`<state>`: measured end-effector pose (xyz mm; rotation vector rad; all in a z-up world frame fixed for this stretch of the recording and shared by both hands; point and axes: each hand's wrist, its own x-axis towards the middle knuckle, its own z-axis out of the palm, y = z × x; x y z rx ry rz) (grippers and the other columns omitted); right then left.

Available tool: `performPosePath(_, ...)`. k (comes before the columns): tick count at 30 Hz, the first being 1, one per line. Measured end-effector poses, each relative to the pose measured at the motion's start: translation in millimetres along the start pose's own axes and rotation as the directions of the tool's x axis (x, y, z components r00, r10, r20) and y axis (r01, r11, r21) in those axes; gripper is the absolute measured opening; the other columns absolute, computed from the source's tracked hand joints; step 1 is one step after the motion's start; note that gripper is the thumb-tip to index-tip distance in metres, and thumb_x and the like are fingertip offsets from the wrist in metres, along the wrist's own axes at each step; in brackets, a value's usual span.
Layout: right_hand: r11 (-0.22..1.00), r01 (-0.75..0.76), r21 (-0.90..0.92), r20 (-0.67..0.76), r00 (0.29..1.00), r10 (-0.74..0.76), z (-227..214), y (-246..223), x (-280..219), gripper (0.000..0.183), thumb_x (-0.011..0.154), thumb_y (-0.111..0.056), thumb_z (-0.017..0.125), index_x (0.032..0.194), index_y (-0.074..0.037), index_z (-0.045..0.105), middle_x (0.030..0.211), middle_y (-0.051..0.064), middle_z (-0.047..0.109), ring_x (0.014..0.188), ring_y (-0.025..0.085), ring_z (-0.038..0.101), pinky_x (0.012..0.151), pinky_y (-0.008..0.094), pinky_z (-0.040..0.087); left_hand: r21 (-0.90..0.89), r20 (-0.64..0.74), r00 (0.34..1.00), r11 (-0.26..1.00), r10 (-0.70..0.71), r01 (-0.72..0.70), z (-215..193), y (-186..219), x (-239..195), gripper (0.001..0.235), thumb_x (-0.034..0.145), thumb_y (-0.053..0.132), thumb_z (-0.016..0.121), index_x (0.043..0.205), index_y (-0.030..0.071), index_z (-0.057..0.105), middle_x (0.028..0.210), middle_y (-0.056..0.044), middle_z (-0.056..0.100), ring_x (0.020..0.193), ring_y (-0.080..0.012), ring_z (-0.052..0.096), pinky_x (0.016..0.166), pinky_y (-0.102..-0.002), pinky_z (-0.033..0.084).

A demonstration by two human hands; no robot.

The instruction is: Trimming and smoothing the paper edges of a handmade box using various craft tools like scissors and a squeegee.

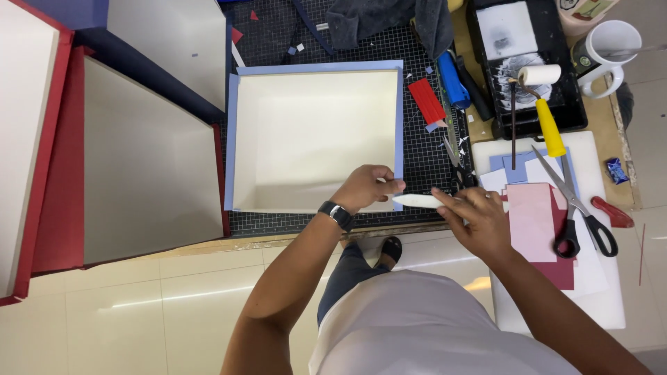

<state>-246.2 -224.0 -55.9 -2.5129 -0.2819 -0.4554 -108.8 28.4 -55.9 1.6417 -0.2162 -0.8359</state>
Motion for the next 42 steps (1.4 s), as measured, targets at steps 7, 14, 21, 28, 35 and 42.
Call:
performPosePath(7, 1.0, 0.013, 0.01, 0.006, 1.0, -0.013, -2.7, 1.9, 8.6, 0.042, 0.093, -0.023, 0.074, 0.133, -0.034, 0.075, 0.082, -0.001, 0.063, 0.091, 0.021, 0.069, 0.084, 0.035, 0.043, -0.041, 0.01, 0.998, 0.998, -0.054, 0.055, -1.3, 1.8, 0.2, 0.032, 0.094, 0.026, 0.077, 0.102, -0.005, 0.074, 0.093, -0.019, 0.068, 0.092, -0.0204, 0.069, 0.083, -0.035, 0.062)
performPosePath(14, 0.982, -0.103, 0.161, 0.024, 0.995, 0.1, -2.4, 0.4, -0.3, 0.043, 0.09, -0.019, 0.077, 0.13, -0.032, 0.076, 0.081, 0.004, 0.067, 0.077, 0.023, 0.067, 0.074, 0.037, 0.047, 0.003, -0.028, 1.0, 1.0, -0.007, 0.007, -0.9, 12.1, -0.7, 0.027, 0.097, 0.024, 0.073, 0.101, -0.002, 0.074, 0.094, -0.021, 0.069, 0.088, -0.0227, 0.072, 0.081, -0.038, 0.063)
performPosePath(21, 0.411, -0.688, 0.598, 0.36, 0.689, 0.629, 19.8, -24.2, -29.9, 0.037, 0.11, -0.017, 0.043, 0.141, -0.003, 0.059, 0.067, 0.004, 0.051, 0.049, 0.012, 0.049, 0.043, 0.026, 0.038, -0.056, -0.225, 0.973, 0.996, 0.051, -0.065, 23.9, 12.7, 33.3, 0.029, 0.099, 0.023, 0.068, 0.104, -0.005, 0.071, 0.096, -0.021, 0.07, 0.093, -0.0265, 0.075, 0.082, -0.039, 0.063)
performPosePath(28, 0.333, -0.707, 0.624, 0.373, 0.643, 0.669, 15.1, -57.3, -7.3, 0.04, 0.111, -0.023, 0.045, 0.143, -0.002, 0.057, 0.07, 0.008, 0.052, 0.053, 0.012, 0.05, 0.045, 0.024, 0.039, -0.166, -0.279, 0.96, 0.983, 0.024, -0.073, 34.3, 2.8, 47.3, 0.028, 0.099, 0.024, 0.069, 0.102, -0.004, 0.07, 0.101, -0.025, 0.07, 0.101, -0.0332, 0.074, 0.086, -0.041, 0.063)
performPosePath(35, 0.525, -0.612, 0.592, 0.192, 0.739, 0.645, 8.4, -59.4, 0.3, 0.035, 0.108, -0.019, 0.054, 0.14, -0.008, 0.064, 0.088, 0.007, 0.064, 0.065, 0.007, 0.052, 0.058, 0.024, 0.047, -0.231, -0.308, 0.951, 0.969, 0.019, -0.094, 35.0, -3.7, 51.2, 0.029, 0.099, 0.025, 0.071, 0.101, -0.004, 0.07, 0.095, -0.02, 0.069, 0.096, -0.0244, 0.072, 0.086, -0.039, 0.063)
performPosePath(42, 0.792, -0.5, 0.35, 0.13, 0.864, 0.487, 24.6, -47.7, -20.6, 0.041, 0.093, -0.021, 0.073, 0.134, -0.027, 0.073, 0.069, 0.007, 0.066, 0.057, 0.014, 0.063, 0.049, 0.029, 0.05, -0.24, -0.304, 0.952, 0.97, -0.027, -0.049, 34.8, 13.5, 41.8, 0.034, 0.1, 0.027, 0.068, 0.107, -0.006, 0.069, 0.107, -0.029, 0.068, 0.104, -0.0337, 0.072, 0.086, -0.043, 0.063)
